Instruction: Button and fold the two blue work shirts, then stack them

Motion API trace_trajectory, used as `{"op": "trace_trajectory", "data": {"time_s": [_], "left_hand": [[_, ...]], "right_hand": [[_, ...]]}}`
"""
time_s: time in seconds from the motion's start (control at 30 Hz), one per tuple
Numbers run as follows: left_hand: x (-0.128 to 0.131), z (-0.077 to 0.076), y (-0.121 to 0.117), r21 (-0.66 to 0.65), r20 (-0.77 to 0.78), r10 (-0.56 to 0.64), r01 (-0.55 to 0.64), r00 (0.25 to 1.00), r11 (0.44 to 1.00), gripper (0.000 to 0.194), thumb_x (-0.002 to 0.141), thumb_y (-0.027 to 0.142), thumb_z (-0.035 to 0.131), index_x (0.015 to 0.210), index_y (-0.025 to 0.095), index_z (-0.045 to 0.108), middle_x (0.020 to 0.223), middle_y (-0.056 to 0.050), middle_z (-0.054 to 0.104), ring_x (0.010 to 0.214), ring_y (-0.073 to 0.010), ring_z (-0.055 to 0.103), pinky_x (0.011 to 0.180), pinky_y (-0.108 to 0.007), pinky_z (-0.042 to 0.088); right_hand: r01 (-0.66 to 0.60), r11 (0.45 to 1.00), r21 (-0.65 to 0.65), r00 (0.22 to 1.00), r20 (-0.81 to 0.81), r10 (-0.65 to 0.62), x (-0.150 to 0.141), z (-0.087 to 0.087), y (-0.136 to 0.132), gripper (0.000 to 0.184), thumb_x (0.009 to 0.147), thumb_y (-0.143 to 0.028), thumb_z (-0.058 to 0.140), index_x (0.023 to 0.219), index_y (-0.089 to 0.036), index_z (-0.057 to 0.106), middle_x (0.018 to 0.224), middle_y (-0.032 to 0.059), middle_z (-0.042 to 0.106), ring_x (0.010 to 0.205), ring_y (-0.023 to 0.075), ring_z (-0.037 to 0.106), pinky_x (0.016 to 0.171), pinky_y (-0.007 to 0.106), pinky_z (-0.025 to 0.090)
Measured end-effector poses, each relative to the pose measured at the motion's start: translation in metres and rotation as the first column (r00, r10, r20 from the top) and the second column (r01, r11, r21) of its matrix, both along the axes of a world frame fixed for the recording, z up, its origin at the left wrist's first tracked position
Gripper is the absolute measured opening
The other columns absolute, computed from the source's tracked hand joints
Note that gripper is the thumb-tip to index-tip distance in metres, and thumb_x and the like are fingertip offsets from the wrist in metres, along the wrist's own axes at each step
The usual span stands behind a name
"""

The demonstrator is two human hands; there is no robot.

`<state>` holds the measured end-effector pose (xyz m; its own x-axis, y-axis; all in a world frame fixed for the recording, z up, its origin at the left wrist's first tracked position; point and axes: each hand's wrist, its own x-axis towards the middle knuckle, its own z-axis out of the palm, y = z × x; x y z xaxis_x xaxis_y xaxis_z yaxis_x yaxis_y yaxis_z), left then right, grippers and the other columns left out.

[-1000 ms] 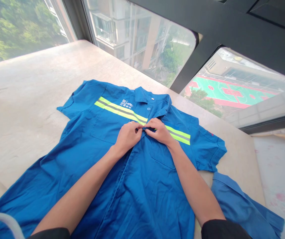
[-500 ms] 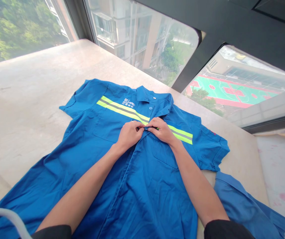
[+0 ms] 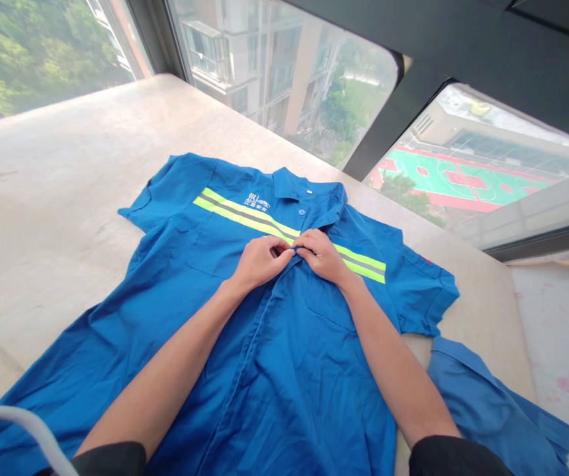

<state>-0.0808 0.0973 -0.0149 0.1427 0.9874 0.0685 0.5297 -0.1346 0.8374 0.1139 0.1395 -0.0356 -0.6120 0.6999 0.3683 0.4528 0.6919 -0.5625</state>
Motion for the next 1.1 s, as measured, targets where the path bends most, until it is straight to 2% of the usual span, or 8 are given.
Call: {"op": "trace_trajectory", "data": {"time_s": [0.1,0.2,0.3,0.43,0.67,0.8,1.1], "left_hand": [[-0.001,0.0,0.002,-0.018,-0.037,0.009,-0.009,0.999,1.0,0.02,0.084,0.031,0.06,0.083,0.017,0.074,0.081,-0.003,0.076,0.066,-0.015,0.062,0.065,-0.025,0.042],[-0.002,0.001,0.004,-0.055,-0.055,-0.002,-0.001,0.998,0.999,0.022,0.086,0.03,0.056,0.084,0.017,0.074,0.083,-0.004,0.076,0.072,-0.0164,0.063,0.066,-0.026,0.04],[-0.003,0.003,0.005,-0.08,-0.06,-0.016,0.011,0.998,0.997,0.023,0.087,0.03,0.054,0.084,0.017,0.073,0.083,-0.003,0.075,0.072,-0.0165,0.062,0.066,-0.026,0.038],[-0.003,0.006,0.006,-0.095,-0.061,-0.016,0.01,0.998,0.995,0.023,0.087,0.03,0.054,0.079,0.017,0.071,0.076,-0.001,0.071,0.069,-0.0154,0.058,0.065,-0.026,0.035],[-0.004,0.008,0.007,-0.156,0.0,-0.014,0.014,1.0,0.988,0.024,0.086,0.032,0.051,0.074,0.018,0.067,0.064,0.001,0.063,0.066,-0.0149,0.054,0.062,-0.025,0.035],[-0.003,0.01,0.006,-0.17,0.017,0.016,-0.013,1.0,0.985,0.024,0.085,0.033,0.052,0.071,0.018,0.065,0.06,0.002,0.06,0.065,-0.0151,0.054,0.061,-0.025,0.035],[-0.001,0.006,0.01,-0.109,-0.091,-0.002,-0.008,0.996,0.994,0.019,0.08,0.028,0.055,0.077,0.017,0.07,0.077,-0.002,0.072,0.072,-0.0159,0.06,0.063,-0.025,0.038]], "right_hand": [[0.002,1.0,0.014,0.999,-0.046,-0.001,-0.002,0.002,-0.002,0.015,0.096,-0.022,0.055,0.096,-0.021,0.07,0.092,0.0071,0.064,0.09,0.0225,0.057,0.082,0.039,0.045],[0.025,1.0,0.016,0.986,-0.167,-0.022,-0.003,0.005,-0.004,0.012,0.094,-0.028,0.061,0.101,-0.021,0.067,0.101,0.0079,0.061,0.085,0.0192,0.058,0.08,0.037,0.049],[0.081,0.995,0.056,0.971,-0.23,-0.066,-0.003,0.007,-0.007,0.013,0.091,-0.032,0.067,0.097,-0.02,0.065,0.097,0.0066,0.056,0.08,0.0173,0.056,0.075,0.034,0.051],[0.053,0.993,0.106,0.984,-0.175,-0.034,-0.003,0.006,-0.009,0.013,0.09,-0.033,0.069,0.086,-0.021,0.068,0.088,0.004,0.053,0.078,0.0162,0.055,0.069,0.03,0.05],[0.073,0.982,0.175,0.993,-0.109,-0.054,-0.004,0.006,-0.012,0.016,0.09,-0.035,0.069,0.092,-0.02,0.071,0.085,0.005,0.06,0.076,0.0165,0.059,0.067,0.03,0.05],[0.069,0.983,0.169,0.994,-0.091,-0.054,-0.005,0.008,-0.013,0.018,0.09,-0.037,0.069,0.093,-0.02,0.071,0.086,0.006,0.062,0.074,0.0167,0.059,0.066,0.03,0.05],[0.049,0.981,0.19,0.998,-0.045,-0.041,-0.006,0.006,-0.013,0.012,0.091,-0.031,0.066,0.093,-0.019,0.068,0.088,0.0067,0.063,0.072,0.0162,0.058,0.065,0.03,0.049]]}}
